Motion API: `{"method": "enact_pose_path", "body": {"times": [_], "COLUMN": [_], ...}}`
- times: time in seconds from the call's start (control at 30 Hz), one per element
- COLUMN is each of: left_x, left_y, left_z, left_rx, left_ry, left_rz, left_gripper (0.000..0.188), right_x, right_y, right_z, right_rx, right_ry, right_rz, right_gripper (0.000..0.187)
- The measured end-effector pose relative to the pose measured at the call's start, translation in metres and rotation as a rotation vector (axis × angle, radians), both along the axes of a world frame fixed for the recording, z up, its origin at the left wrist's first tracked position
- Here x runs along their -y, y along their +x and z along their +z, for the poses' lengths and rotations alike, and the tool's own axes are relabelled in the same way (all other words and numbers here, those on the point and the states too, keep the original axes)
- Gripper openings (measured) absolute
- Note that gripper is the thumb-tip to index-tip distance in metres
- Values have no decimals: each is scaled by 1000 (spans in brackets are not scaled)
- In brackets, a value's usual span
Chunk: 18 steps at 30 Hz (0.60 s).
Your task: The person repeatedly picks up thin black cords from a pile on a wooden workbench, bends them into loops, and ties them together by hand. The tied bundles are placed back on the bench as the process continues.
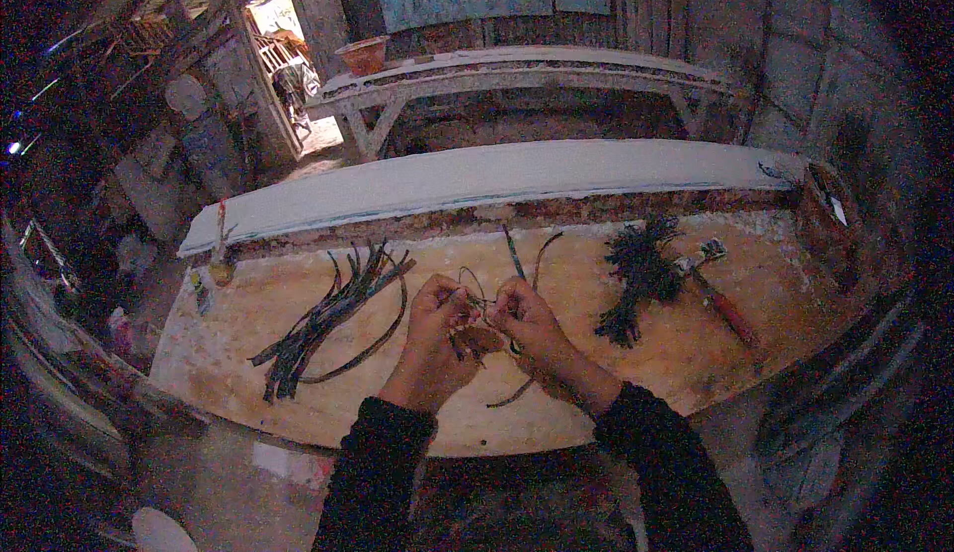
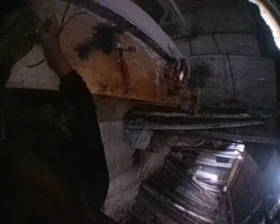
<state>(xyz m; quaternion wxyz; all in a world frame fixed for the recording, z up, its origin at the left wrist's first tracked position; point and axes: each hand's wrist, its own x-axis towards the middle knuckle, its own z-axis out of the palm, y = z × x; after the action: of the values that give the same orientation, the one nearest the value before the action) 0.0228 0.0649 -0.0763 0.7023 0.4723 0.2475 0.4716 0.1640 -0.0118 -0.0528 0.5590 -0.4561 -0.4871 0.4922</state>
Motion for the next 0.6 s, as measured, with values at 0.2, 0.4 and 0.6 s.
{"method": "enact_pose_path", "body": {"times": [0.2, 0.4, 0.6], "left_x": [41, 14, 34], "left_y": [11, 15, 17], "left_z": [44, -4, 32], "left_rx": [145, 175, 46], "left_ry": [-409, -395, -349], "left_rz": [-200, -248, -117], "left_gripper": [10, 9, 9], "right_x": [3, 4, 0], "right_y": [3, 1, 4], "right_z": [2, 10, -2], "right_rx": [-63, -133, -61], "right_ry": [13, -96, -6], "right_rz": [6, 20, -28], "right_gripper": [12, 12, 9]}}
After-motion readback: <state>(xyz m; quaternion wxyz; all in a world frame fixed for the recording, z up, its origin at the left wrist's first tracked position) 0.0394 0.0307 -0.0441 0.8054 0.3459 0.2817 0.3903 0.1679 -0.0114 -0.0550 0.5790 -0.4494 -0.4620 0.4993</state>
